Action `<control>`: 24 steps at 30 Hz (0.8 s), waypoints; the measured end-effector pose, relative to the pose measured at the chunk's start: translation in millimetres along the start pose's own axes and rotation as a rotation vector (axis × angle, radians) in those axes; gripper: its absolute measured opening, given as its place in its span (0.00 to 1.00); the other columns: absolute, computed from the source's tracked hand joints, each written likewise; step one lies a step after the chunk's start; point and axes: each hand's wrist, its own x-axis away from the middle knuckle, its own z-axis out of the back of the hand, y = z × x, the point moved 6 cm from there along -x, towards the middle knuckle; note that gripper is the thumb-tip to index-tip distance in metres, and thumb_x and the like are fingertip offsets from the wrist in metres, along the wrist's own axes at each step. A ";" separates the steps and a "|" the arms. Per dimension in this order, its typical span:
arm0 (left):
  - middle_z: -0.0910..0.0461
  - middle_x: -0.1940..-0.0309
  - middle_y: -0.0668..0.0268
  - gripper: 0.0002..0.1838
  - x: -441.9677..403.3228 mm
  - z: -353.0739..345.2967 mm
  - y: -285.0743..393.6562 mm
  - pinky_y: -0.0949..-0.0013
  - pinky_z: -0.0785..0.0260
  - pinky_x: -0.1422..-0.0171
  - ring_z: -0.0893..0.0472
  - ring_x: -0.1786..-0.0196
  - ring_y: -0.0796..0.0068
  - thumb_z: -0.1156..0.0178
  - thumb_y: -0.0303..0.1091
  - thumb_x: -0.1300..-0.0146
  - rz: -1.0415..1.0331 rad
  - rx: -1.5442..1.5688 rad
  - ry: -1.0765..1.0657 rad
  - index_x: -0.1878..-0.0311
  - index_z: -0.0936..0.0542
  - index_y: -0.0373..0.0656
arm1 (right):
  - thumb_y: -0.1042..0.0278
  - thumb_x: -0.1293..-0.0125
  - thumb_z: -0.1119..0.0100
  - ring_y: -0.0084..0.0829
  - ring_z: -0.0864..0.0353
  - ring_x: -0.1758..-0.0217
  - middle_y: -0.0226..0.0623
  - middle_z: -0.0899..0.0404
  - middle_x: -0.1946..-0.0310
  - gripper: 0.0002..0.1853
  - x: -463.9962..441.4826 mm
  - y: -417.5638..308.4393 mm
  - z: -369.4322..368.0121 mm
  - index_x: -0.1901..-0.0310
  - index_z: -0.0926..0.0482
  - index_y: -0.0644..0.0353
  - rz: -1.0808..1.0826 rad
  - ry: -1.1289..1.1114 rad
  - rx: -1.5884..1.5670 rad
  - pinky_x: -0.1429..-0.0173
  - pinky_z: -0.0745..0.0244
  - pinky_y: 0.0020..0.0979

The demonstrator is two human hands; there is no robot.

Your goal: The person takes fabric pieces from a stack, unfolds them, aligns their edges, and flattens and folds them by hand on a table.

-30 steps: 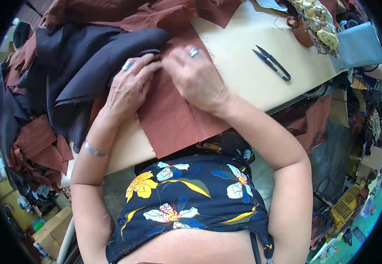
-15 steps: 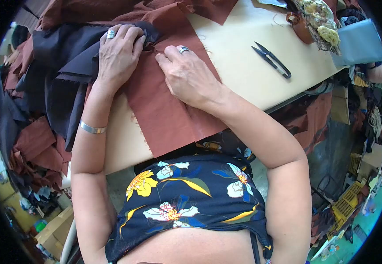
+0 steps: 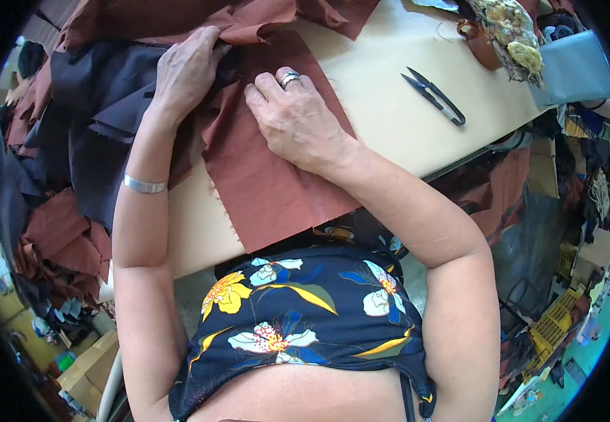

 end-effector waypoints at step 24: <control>0.23 0.64 0.62 0.09 -14.6 -1.7 8.8 0.59 0.29 0.59 0.20 0.64 0.59 0.44 0.38 0.39 -0.170 -0.161 0.067 0.60 0.25 0.45 | 0.71 0.49 0.47 0.34 0.26 0.66 0.39 0.31 0.68 0.17 -9.0 0.4 -5.6 0.57 0.27 0.68 0.003 -0.053 0.085 0.64 0.32 0.32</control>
